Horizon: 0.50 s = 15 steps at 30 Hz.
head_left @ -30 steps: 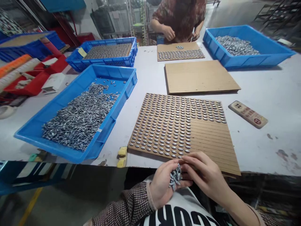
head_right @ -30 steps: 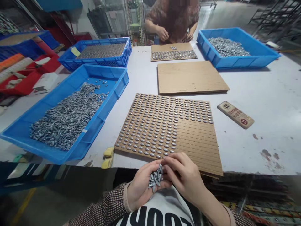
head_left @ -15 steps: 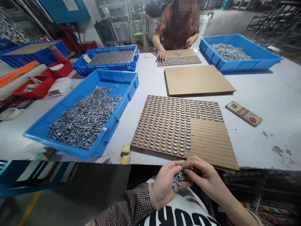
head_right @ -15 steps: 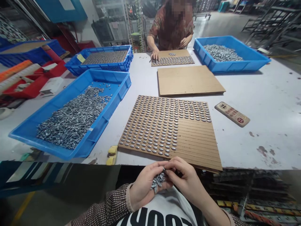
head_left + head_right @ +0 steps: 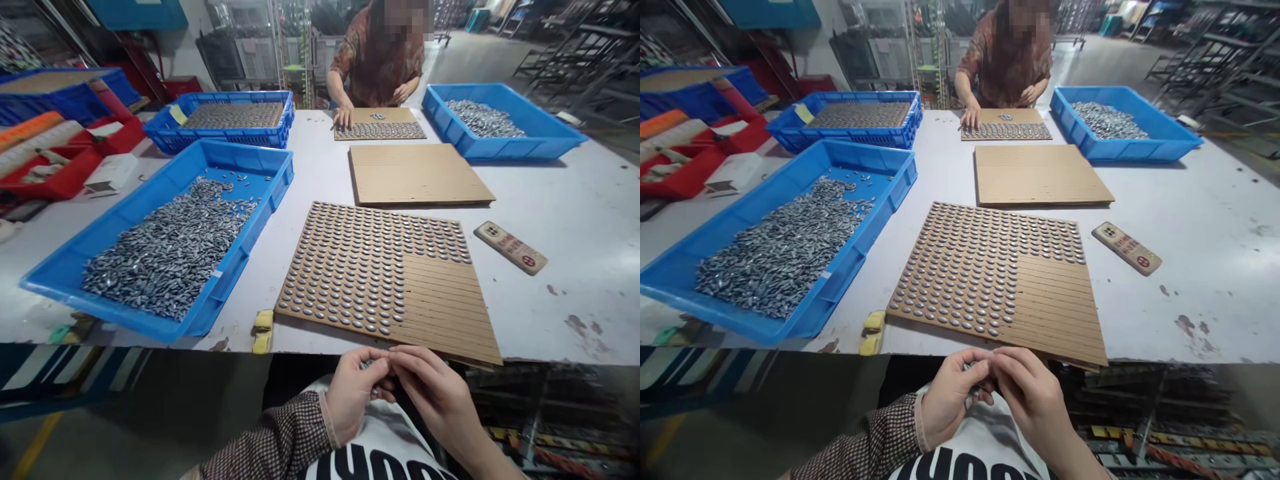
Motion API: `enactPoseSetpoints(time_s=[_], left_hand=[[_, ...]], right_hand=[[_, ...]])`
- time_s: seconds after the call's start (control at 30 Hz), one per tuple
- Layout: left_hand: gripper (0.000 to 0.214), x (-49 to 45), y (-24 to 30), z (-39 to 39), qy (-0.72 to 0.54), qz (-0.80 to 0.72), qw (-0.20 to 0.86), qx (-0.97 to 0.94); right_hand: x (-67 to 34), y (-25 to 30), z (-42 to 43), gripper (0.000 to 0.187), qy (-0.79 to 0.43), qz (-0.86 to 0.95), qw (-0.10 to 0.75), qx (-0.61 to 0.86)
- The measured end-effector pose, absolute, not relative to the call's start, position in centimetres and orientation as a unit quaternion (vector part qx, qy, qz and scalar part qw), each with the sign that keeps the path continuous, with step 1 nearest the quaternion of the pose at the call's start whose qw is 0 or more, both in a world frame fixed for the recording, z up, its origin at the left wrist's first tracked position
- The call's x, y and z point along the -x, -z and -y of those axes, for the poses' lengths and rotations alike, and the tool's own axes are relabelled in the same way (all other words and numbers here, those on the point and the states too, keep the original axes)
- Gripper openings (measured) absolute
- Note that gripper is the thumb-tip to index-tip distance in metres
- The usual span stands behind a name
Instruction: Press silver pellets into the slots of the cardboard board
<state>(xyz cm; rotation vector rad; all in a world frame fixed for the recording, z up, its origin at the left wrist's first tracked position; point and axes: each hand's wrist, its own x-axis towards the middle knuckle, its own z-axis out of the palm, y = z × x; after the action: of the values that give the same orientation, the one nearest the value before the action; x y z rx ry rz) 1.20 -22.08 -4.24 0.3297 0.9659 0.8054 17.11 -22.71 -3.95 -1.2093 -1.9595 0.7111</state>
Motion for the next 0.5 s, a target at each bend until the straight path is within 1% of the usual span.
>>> enactPoseSetpoints(time_s=[0.1,0.23,0.33,0.5], left_hand=[[0.021,-1.7,4.3,21.5,-0.355,-0.449,0.800,-0.179],[0.015,-2.1,4.1,20.7,-0.319,-0.447,0.817,-0.179],[0.018,-2.3,4.3,20.5,-0.317,-0.443,0.823,-0.158],[0.032,-2.0,4.7,20.6,-0.328,-0.432,0.835,-0.094]], right_hand=[[-17.3,4.3,22.9,0.035,-0.205,0.793,0.337,0.464],[-17.8,4.6,22.9,0.040,-0.168,0.805,0.304,0.481],[-18.3,4.9,22.8,0.042,-0.157,0.803,0.301,0.489],[-19.1,5.4,21.9,0.036,-0.190,0.778,0.341,0.493]])
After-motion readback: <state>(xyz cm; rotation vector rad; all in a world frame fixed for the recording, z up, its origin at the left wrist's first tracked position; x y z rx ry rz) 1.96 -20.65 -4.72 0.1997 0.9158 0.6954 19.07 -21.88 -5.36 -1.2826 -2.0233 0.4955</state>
